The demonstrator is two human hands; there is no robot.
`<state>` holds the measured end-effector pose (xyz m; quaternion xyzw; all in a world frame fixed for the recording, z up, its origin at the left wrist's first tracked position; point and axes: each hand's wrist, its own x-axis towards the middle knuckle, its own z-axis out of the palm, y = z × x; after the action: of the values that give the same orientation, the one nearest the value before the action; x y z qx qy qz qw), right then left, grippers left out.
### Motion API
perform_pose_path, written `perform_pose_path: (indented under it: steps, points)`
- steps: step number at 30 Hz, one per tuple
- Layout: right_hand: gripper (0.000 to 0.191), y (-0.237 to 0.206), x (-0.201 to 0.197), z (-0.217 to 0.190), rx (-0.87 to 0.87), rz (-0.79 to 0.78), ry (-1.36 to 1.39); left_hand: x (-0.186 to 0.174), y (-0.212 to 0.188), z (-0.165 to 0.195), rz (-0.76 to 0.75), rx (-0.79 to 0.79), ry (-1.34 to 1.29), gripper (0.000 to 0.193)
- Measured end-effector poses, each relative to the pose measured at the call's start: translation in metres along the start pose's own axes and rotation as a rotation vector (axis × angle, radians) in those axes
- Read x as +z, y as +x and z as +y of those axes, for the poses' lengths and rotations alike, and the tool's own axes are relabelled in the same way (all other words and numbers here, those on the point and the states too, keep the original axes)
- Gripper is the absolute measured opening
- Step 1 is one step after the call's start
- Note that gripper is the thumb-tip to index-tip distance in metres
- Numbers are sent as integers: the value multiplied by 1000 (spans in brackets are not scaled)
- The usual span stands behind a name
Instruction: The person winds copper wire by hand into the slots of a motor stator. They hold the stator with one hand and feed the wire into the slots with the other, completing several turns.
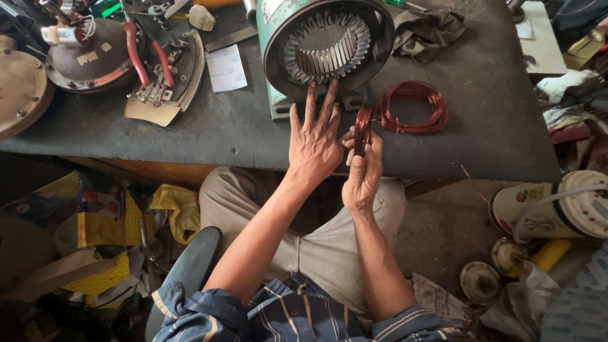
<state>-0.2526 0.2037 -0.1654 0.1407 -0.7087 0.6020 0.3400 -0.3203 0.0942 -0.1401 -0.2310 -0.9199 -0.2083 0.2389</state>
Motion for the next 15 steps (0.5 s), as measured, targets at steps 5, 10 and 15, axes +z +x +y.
perform_pose_path:
  steps: [5,10,15]
  points:
    - [53,0,1,0,19,7,30,0,0,-1,-6,-5,3,63]
    - [53,1,1,-2,12,4,3,1,0,-1,0,-3,7,62]
    - [53,2,1,-3,10,6,-6,0,0,0,-1,-7,-6,63]
